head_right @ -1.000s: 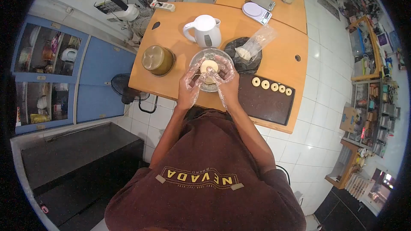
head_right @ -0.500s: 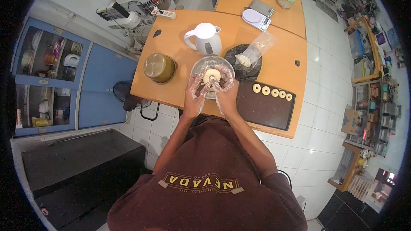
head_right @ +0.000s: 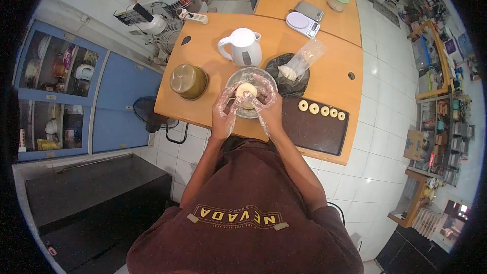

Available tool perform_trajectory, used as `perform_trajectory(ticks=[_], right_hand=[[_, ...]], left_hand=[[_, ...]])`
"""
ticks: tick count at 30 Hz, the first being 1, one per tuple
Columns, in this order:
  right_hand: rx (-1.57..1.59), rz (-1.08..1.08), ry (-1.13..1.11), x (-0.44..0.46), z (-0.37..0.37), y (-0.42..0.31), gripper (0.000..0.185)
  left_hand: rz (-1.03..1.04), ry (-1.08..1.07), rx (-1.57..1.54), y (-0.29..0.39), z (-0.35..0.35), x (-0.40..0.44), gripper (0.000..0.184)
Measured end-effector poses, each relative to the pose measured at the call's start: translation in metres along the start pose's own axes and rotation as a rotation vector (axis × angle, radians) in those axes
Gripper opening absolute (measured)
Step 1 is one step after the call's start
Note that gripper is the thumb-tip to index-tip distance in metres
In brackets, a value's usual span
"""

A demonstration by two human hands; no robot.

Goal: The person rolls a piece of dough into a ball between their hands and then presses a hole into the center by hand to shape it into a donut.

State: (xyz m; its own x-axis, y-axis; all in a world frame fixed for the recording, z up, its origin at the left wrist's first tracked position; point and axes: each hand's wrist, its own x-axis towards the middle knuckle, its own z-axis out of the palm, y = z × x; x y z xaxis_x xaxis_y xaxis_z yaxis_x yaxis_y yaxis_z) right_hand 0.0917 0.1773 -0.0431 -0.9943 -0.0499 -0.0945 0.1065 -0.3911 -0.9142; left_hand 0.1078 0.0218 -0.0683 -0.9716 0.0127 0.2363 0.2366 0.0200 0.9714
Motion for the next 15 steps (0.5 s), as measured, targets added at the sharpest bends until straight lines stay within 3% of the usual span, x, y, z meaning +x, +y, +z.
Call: perform_trajectory(ticks=[1,4,13,15], right_hand=[[0.010,-0.006,-0.007,0.000,-0.001,0.001,0.054],[0.020,-0.022,-0.005,0.000,0.000,0.002,0.053],[-0.022,-0.091,0.040,0.001,-0.001,0.014,0.049],[-0.008,-0.088,0.047,0.001,-0.001,0.013,0.048]], left_hand=[[0.035,-0.006,0.092,-0.003,-0.002,0.000,0.040],[-0.040,-0.008,-0.031,0.026,0.007,0.000,0.040],[-0.030,0.003,-0.046,0.008,0.013,0.000,0.049],[-0.066,0.033,-0.192,0.009,0.015,0.000,0.046]])
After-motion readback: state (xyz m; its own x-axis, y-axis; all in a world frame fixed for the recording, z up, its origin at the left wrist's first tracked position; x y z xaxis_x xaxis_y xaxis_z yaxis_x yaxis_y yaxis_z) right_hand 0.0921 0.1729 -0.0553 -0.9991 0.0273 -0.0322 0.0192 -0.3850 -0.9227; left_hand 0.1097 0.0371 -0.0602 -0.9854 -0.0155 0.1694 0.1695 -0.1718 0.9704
